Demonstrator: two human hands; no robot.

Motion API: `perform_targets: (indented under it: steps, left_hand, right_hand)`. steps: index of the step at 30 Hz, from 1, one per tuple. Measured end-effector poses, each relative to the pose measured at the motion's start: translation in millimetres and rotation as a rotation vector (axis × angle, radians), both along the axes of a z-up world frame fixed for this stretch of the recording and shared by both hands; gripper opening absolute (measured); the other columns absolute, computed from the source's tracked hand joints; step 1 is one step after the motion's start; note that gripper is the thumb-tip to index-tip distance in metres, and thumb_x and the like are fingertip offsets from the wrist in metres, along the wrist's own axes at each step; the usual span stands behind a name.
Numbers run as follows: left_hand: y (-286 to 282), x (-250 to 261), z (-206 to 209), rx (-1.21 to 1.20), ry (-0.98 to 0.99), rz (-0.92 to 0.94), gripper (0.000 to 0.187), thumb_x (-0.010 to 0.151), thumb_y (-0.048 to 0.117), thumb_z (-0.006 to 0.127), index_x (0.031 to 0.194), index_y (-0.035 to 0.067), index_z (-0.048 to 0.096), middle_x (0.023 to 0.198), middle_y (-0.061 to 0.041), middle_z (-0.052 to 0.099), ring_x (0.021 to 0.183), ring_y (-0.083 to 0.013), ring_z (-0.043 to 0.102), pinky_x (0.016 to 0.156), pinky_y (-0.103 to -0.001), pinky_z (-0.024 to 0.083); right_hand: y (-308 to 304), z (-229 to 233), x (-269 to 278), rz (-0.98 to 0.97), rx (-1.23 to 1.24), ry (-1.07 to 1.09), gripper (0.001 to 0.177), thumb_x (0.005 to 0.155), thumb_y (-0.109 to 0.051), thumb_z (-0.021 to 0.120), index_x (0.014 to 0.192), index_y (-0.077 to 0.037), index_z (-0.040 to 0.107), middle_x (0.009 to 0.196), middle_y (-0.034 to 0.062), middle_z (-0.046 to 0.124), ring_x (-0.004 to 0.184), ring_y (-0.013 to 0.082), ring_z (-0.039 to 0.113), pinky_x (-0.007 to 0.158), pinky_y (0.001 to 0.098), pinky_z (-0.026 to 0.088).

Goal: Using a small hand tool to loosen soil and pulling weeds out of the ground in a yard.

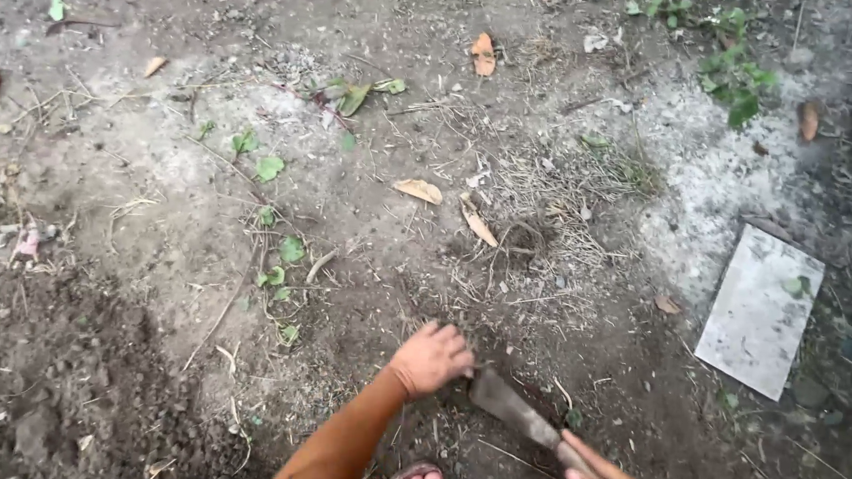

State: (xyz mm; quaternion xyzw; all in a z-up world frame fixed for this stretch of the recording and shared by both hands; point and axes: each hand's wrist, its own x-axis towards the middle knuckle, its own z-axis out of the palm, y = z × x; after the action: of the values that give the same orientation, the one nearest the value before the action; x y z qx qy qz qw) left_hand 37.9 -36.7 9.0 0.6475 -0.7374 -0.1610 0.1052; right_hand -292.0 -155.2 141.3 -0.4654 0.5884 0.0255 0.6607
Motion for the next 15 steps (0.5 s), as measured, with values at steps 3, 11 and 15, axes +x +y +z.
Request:
perform_targets:
  steps: [3,11,15]
  left_hand:
    - [-32,38,45,0.021,0.069,0.159,0.008,0.101,0.026,0.065,0.1,0.023,0.073,0.088,0.003,0.071,0.079,-0.015,0.065,0.068,-0.031,0.054]
    - [-89,37,48,-0.049,0.276,0.745,0.034,0.097,0.028,0.066,0.13,0.02,0.068,0.11,-0.016,0.067,0.084,-0.0247,0.071,0.061,-0.038,0.067]
    - [-76,6,28,-0.107,0.218,0.541,0.026,0.095,0.033,0.068,0.116,0.018,0.074,0.118,-0.001,0.068,0.12,-0.0277,0.052,0.105,-0.047,0.043]
  right_hand:
    - [-16,19,-4,-0.057,-0.053,0.022,0.053,0.09,-0.004,0.072,0.141,-0.017,0.075,0.055,0.0132,0.053,0.041,0.0154,0.026,0.041,0.0285,0.018]
    - [-17,6,108,-0.057,-0.006,0.077,0.053,0.097,-0.02,0.064,0.148,-0.034,0.062,0.048,0.0115,0.045,0.032,0.0132,0.025,0.031,0.0259,0.014]
    - [-7,14,131,-0.134,0.088,0.041,0.054,0.1,-0.016,0.061,0.15,-0.037,0.059,0.056,0.01,0.046,0.034,0.0151,0.03,0.03,0.0256,0.017]
